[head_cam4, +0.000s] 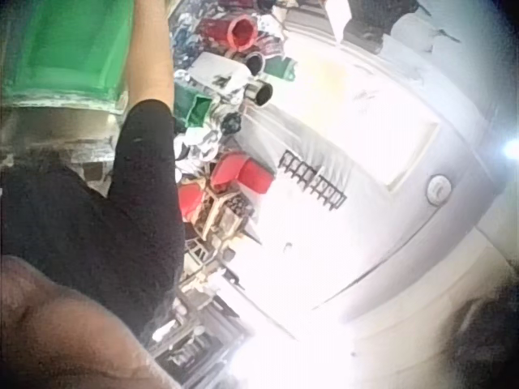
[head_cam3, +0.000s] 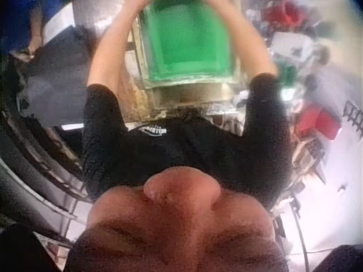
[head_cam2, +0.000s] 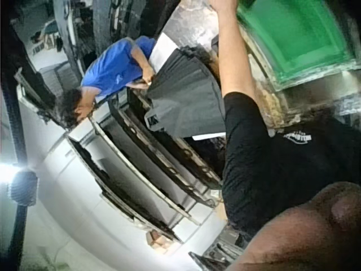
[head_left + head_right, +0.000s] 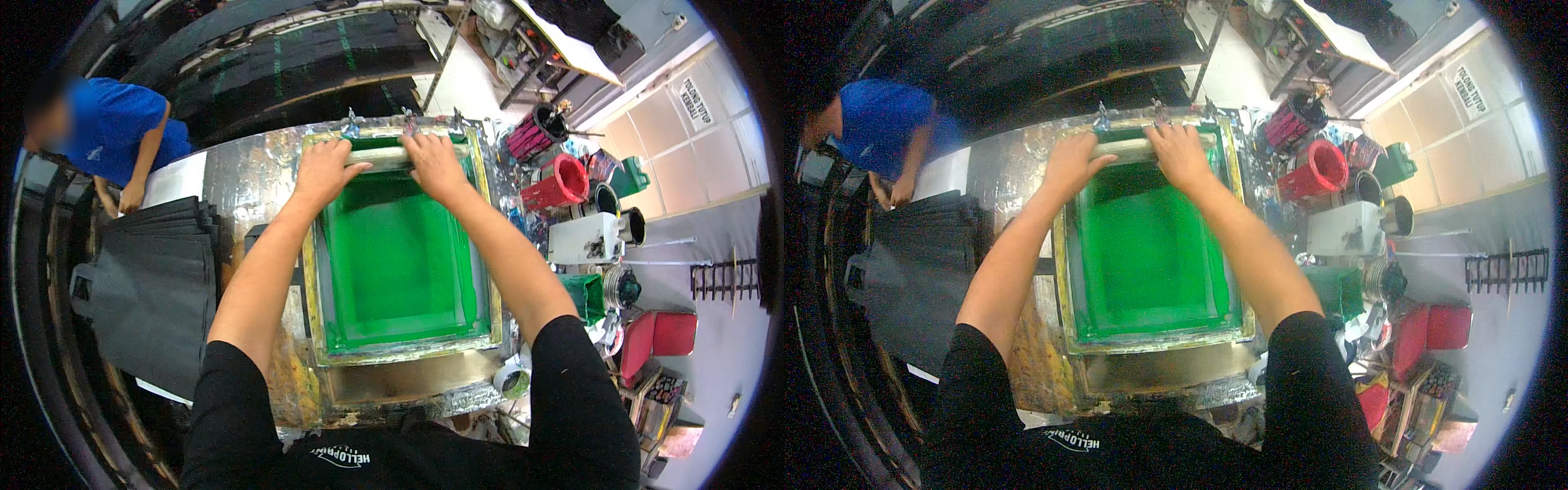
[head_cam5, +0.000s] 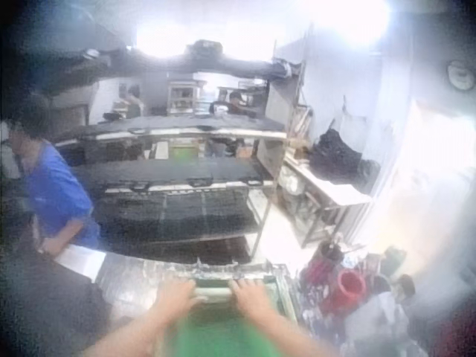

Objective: The person performs screen printing on a series of black tote bags. They place a bag on a table, lower a screen filled with green ink, and use a squeegee to pull the ink across the screen. After each print, they lift the screen, remove the printed bag, and place it on a drying rack before repeating the process.

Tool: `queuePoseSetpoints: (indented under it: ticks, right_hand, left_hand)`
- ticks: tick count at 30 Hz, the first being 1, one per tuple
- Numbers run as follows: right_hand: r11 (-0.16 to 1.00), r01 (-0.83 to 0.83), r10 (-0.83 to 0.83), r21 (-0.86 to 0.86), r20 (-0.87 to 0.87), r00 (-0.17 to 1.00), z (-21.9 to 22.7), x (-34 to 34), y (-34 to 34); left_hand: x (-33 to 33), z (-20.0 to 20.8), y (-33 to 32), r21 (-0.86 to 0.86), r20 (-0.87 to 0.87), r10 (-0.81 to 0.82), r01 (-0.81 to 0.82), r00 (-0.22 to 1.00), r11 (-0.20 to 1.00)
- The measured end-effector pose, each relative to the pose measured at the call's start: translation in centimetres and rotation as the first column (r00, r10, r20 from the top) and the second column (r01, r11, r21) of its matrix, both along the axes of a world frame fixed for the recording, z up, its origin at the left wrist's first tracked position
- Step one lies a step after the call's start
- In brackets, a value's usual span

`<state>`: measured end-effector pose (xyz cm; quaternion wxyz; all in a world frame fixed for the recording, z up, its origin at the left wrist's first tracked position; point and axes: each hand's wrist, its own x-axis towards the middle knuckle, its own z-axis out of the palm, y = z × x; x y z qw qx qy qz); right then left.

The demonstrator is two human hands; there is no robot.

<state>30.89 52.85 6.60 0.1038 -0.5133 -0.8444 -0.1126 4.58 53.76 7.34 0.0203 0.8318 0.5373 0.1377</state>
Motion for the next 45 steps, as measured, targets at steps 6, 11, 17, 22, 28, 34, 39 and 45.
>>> queuePoseSetpoints:
  ticks: [6, 11, 17, 22, 28, 34, 39, 45]
  right_hand:
    - [0.999, 0.037, -0.037, 0.022, -0.028, 0.999, 0.0, 2.2, -1.2]
    - [0.998, 0.048, -0.048, 0.048, -0.003, 0.999, 0.3, 1.7, -0.4]
    - [0.998, 0.064, -0.065, 0.012, 0.048, 0.997, 0.0, 1.5, -3.8]
    - [0.998, 0.061, -0.061, -0.003, 0.055, 0.997, 0.0, 1.5, -11.0]
    - [0.997, 0.060, -0.060, -0.038, 0.003, 0.998, 0.1, 1.6, -21.6]
    - [0.992, 0.036, -0.038, -0.125, -0.017, 0.999, 1.1, 1.9, -32.2]
    - [0.998, 0.032, -0.034, -0.059, -0.026, 0.999, 1.0, 1.9, -34.0]
    - [0.984, -0.007, -0.008, -0.176, -0.089, 0.996, 1.3, 2.2, -35.0]
  left_hand:
    - [0.4, -0.4, -0.3, 0.175, -0.017, -0.031, 0.033, 0.999, 0.984]
    - [0.4, -1.5, 0.2, 0.303, 0.070, -0.060, 0.036, 0.996, 0.952]
    - [0.2, -1.7, -3.4, 0.231, 0.001, -0.046, 0.044, 0.999, 0.972]
    - [-0.3, -1.4, -10.6, 0.198, 0.009, -0.069, 0.065, 0.998, 0.978]
    - [0.0, -0.9, -21.3, 0.142, 0.010, -0.062, 0.060, 0.998, 0.988]
    - [0.2, -0.8, -31.8, 0.118, 0.012, -0.062, 0.060, 0.998, 0.991]
    - [0.3, -0.1, -33.7, 0.170, 0.049, -0.063, 0.053, 0.997, 0.984]
    - [-1.1, -0.4, -37.5, 0.081, 0.242, 0.053, -0.075, 0.969, 0.994]
